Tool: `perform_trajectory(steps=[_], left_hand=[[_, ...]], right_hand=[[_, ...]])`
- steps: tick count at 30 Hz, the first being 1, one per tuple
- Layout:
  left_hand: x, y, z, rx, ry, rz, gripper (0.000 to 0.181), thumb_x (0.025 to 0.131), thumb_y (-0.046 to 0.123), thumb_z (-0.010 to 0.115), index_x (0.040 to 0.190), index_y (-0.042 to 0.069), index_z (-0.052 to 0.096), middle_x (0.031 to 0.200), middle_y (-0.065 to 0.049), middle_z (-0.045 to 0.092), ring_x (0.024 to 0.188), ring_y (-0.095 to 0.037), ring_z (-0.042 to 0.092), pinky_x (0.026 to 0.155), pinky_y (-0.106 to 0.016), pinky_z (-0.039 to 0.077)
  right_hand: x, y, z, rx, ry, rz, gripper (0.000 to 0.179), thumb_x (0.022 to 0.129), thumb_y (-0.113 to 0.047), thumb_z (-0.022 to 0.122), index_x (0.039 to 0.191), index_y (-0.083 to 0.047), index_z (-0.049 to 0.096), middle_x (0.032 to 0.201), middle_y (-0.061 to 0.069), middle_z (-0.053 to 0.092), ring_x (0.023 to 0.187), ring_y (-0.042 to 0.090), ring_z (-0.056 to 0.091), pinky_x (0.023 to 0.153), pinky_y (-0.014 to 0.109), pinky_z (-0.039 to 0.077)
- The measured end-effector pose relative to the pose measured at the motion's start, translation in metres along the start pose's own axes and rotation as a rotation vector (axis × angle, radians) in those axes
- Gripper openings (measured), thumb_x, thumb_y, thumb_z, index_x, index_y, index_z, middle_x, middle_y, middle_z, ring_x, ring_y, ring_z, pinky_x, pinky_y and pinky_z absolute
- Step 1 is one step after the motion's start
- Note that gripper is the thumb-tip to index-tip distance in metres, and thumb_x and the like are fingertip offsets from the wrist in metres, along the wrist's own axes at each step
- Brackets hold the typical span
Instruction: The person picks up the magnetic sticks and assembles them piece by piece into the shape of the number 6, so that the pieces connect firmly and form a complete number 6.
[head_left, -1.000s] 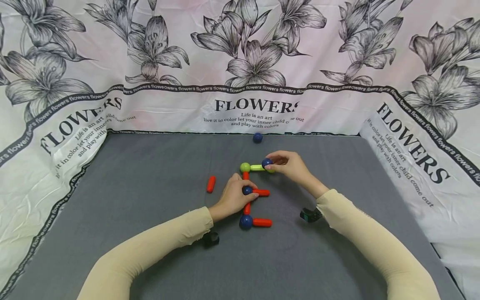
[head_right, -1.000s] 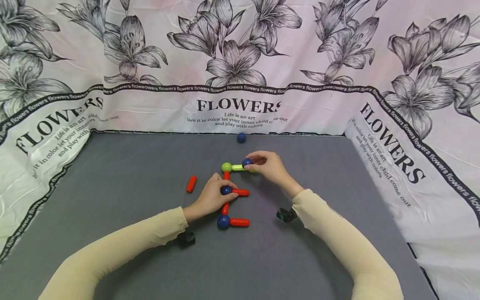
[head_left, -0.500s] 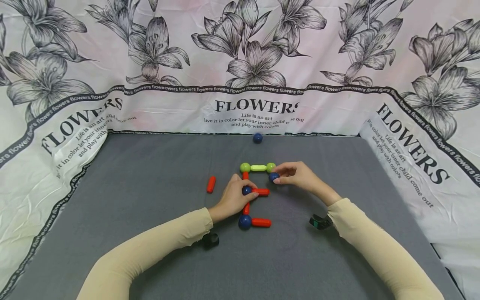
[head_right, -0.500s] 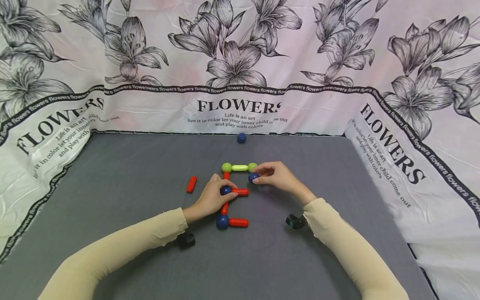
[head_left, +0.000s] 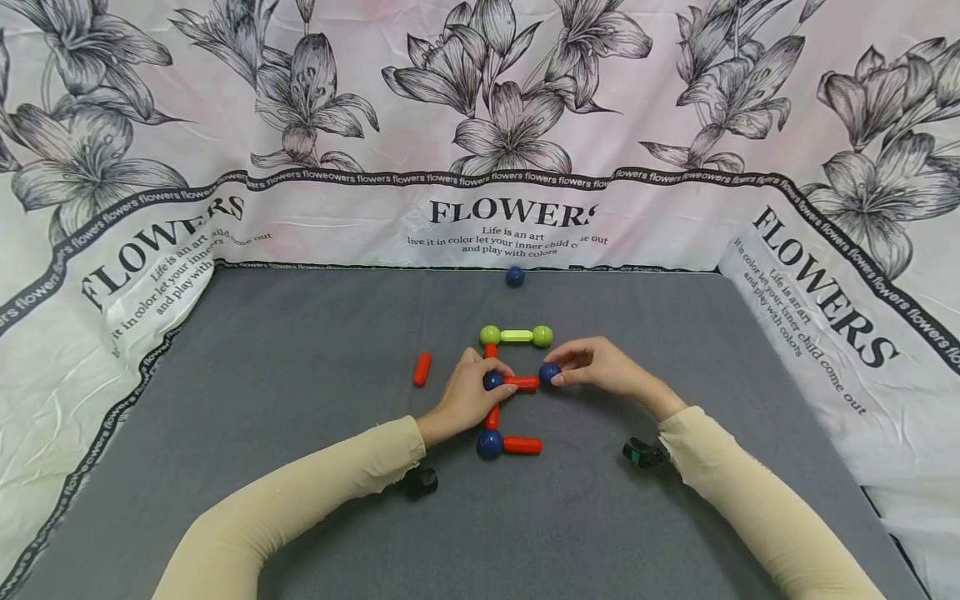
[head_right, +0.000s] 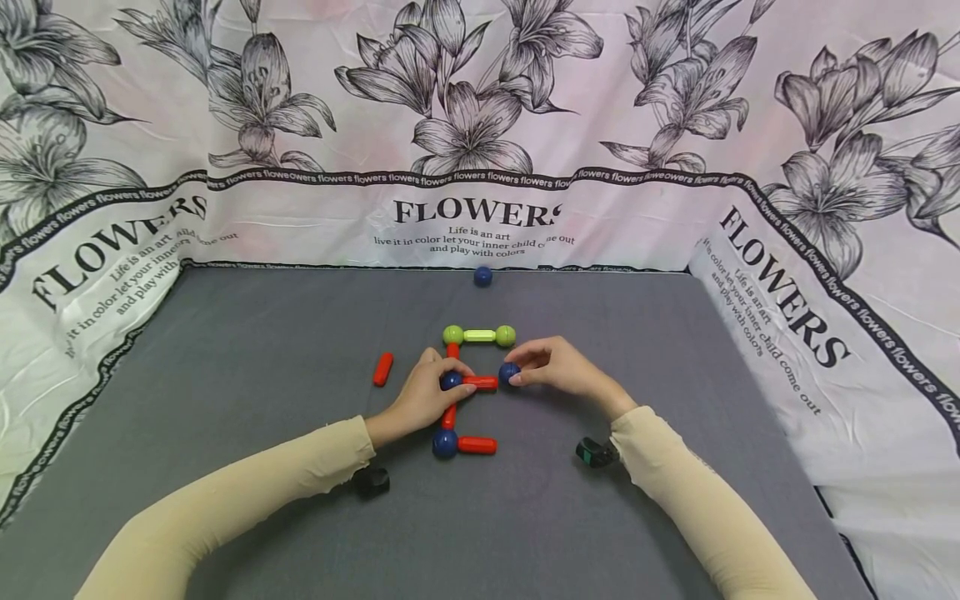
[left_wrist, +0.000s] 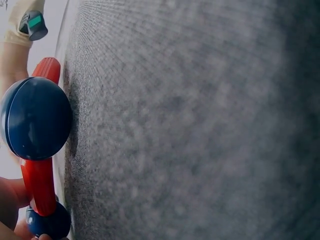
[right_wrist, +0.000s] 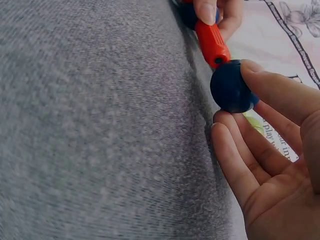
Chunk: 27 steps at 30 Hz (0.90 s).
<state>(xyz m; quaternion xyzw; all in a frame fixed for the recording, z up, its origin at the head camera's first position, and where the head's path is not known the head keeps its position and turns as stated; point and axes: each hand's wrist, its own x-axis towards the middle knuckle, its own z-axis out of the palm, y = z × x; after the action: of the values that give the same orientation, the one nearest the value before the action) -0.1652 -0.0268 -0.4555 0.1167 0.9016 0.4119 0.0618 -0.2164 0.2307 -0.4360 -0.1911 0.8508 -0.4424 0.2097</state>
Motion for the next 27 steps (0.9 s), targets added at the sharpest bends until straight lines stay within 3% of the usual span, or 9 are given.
perform_trajectory(steps=[12,27], left_hand=[[0.0010,-0.0004,0.0011,-0.011,-0.005,-0.019,0.019,0.091,0.032,0.072,0.108,0.022,0.071,0.094,-0.005,0.043,0.080,-0.017,0.041,0.065,-0.025,0.027],[0.0010,-0.0001,0.0004,-0.007,0.003,-0.012,0.021,0.091,0.032,0.072,0.107,0.019,0.073,0.093,-0.006,0.045,0.077,-0.017,0.041,0.063,-0.024,0.027]], right_hand=[[-0.0009,0.0048,0.0035,0.022,-0.020,0.001,0.037,0.084,-0.024,0.080,0.118,-0.012,0.071,0.116,0.012,0.071,0.096,0.011,0.067,0.080,0.024,0.054],[-0.0015,0.0096,0.0028,0.045,-0.077,-0.011,0.038,0.081,-0.017,0.082,0.117,-0.009,0.071,0.100,0.006,0.073,0.087,0.011,0.066,0.074,0.026,0.056]])
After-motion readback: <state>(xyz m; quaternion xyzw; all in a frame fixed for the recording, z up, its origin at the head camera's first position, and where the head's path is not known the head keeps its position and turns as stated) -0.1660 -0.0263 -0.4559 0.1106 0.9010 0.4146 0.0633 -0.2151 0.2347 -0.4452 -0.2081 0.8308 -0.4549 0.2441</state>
